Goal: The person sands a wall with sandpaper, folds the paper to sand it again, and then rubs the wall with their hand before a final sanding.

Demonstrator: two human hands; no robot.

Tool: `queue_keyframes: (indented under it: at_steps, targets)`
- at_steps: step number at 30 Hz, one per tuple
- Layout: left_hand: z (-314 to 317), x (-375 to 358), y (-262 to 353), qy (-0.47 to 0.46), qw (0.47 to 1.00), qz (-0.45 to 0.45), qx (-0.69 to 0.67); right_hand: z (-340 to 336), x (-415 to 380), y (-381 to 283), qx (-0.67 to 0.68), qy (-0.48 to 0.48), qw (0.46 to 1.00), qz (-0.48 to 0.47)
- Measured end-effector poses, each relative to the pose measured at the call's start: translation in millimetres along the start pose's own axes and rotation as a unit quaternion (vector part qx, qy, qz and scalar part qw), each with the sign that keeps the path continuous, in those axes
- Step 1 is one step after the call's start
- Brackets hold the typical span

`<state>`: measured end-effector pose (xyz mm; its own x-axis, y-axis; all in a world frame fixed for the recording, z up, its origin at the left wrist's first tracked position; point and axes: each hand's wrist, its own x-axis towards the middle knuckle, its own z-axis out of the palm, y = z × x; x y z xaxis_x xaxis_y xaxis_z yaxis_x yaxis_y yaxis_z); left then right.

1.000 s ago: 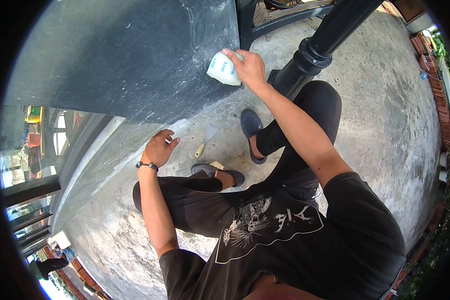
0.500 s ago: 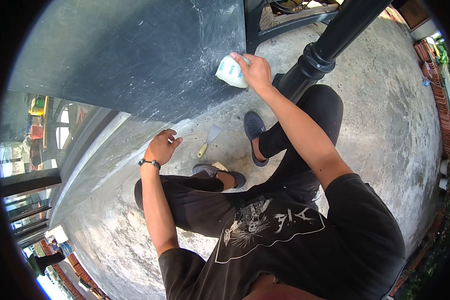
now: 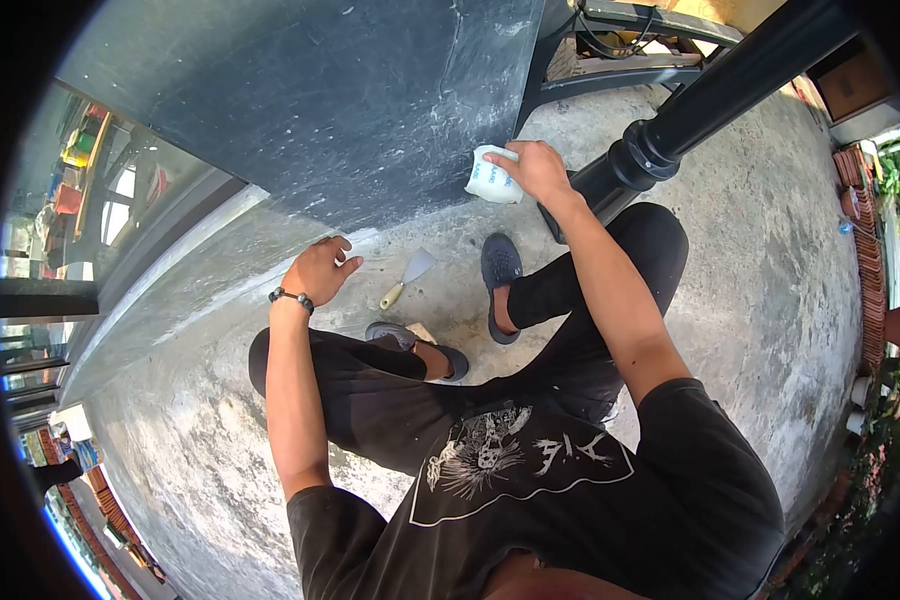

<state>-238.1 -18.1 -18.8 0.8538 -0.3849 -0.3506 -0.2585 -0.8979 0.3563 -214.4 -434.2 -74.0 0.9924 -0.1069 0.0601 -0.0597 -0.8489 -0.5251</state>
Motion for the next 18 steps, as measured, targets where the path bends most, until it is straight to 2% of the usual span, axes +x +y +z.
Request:
queue_keyframes:
  at_steps: [3,5,8,11,12,13,15,18]
  targets:
    - [-3,-3,2,0.007,1.000,-0.010,-0.009,-13,10,-3,0.038,0.129,0.991,-0.005]
    - [-3,-2,0,0.005,1.000,-0.011,-0.011,-9,15,0,0.215,0.147,0.961,0.095]
    - [-3,-1,0,0.015,1.000,-0.003,-0.016,15,5,21,0.152,0.102,0.971,0.155]
    - [-7,-3,8,0.021,1.000,0.001,0.005,58,17,58,0.035,0.251,0.967,0.032]
    - [-8,-4,8,0.022,1.000,0.002,0.001,24,10,22,0.165,0.169,0.968,0.087]
    - [-8,-4,7,0.021,1.000,0.001,-0.004,-3,5,-2,0.212,0.124,0.965,0.091]
    - [-5,-6,5,0.015,1.000,-0.001,-0.009,-18,4,-8,0.169,0.148,0.961,0.159]
    - [-7,-1,5,0.023,1.000,0.006,0.002,63,24,101,0.035,0.145,0.972,0.183]
